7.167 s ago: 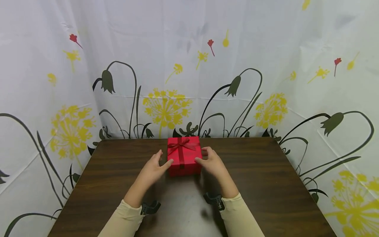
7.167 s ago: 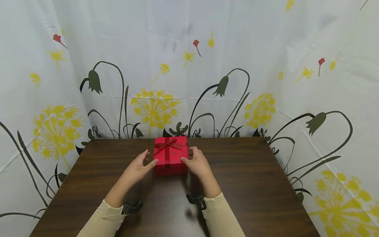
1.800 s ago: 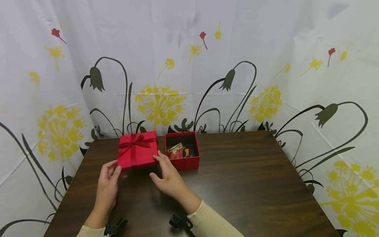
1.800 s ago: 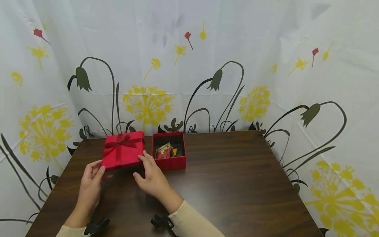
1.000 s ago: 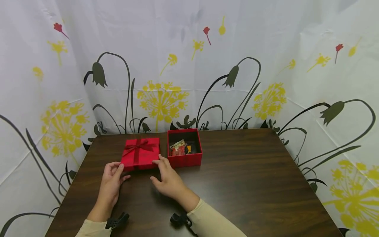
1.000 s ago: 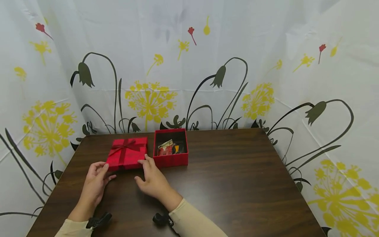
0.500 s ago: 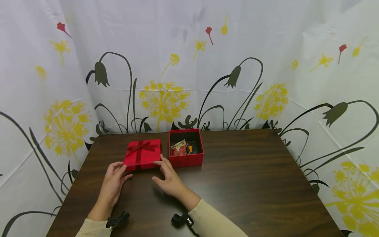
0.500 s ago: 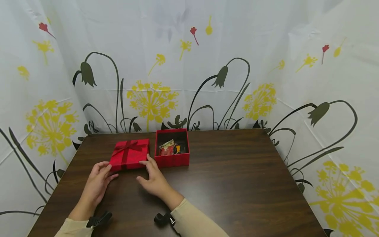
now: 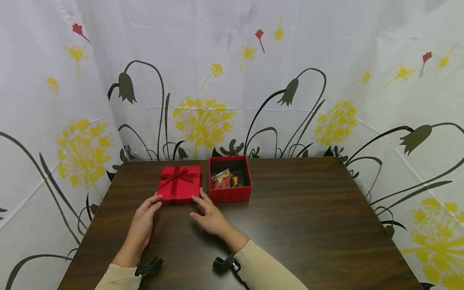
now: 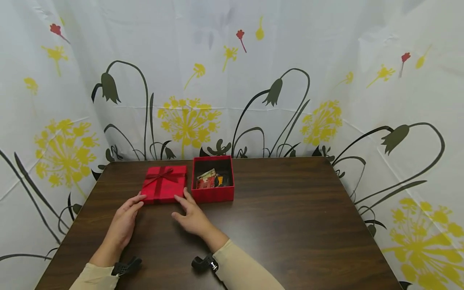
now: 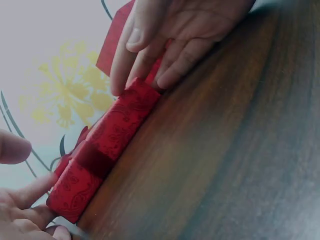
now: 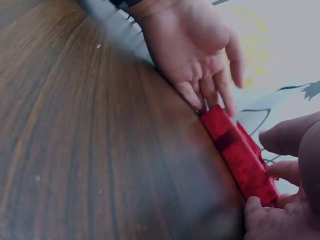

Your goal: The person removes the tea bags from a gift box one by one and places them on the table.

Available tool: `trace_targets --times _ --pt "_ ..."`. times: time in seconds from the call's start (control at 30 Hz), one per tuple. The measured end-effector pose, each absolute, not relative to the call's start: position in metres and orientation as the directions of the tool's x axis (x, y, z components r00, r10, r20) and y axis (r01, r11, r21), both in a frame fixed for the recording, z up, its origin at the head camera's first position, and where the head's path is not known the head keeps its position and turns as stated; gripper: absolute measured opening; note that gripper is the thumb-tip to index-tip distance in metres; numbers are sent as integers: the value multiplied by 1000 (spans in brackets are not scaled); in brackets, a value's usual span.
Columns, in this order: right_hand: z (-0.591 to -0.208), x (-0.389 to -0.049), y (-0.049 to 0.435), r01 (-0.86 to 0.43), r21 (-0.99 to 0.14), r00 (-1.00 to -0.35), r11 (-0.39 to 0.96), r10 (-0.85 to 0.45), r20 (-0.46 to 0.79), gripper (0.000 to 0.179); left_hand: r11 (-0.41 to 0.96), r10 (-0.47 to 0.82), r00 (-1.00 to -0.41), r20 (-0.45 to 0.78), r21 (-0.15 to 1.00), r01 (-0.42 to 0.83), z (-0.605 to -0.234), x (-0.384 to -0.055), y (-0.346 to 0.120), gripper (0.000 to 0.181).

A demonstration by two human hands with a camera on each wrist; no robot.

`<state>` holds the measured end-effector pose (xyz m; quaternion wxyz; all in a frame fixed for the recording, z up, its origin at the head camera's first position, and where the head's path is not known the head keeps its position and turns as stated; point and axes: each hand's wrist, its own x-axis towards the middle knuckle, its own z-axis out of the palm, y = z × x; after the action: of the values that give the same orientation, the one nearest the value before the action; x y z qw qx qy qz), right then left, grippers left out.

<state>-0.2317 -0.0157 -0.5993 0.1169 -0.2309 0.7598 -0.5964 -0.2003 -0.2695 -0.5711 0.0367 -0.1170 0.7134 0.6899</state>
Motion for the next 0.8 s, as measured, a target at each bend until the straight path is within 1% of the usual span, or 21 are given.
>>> trace_targets --times 0.1,0.23,0.33,0.6,0.8 --pt "-599 -233 -16 -177 -961 -875 214 -482 54 65 15 -114 -972 -204 978 -207 -573 -202 -269 57" --pt "-596 -233 -15 -108 -977 -874 186 -487 4 67 -23 -136 -972 -192 981 -191 -575 -204 -271 56" --pt "-593 -232 -15 -89 -980 -872 177 -490 -9 68 -13 -137 -970 -200 980 -200 -575 -204 -272 57" --pt "-595 -233 -13 -148 -965 -875 218 -483 25 71 48 -111 -976 -186 980 -192 -575 -206 -272 57" --pt "-595 -234 -15 -170 -961 -871 220 -489 43 70 62 -102 -974 -200 976 -207 -576 -207 -274 59"
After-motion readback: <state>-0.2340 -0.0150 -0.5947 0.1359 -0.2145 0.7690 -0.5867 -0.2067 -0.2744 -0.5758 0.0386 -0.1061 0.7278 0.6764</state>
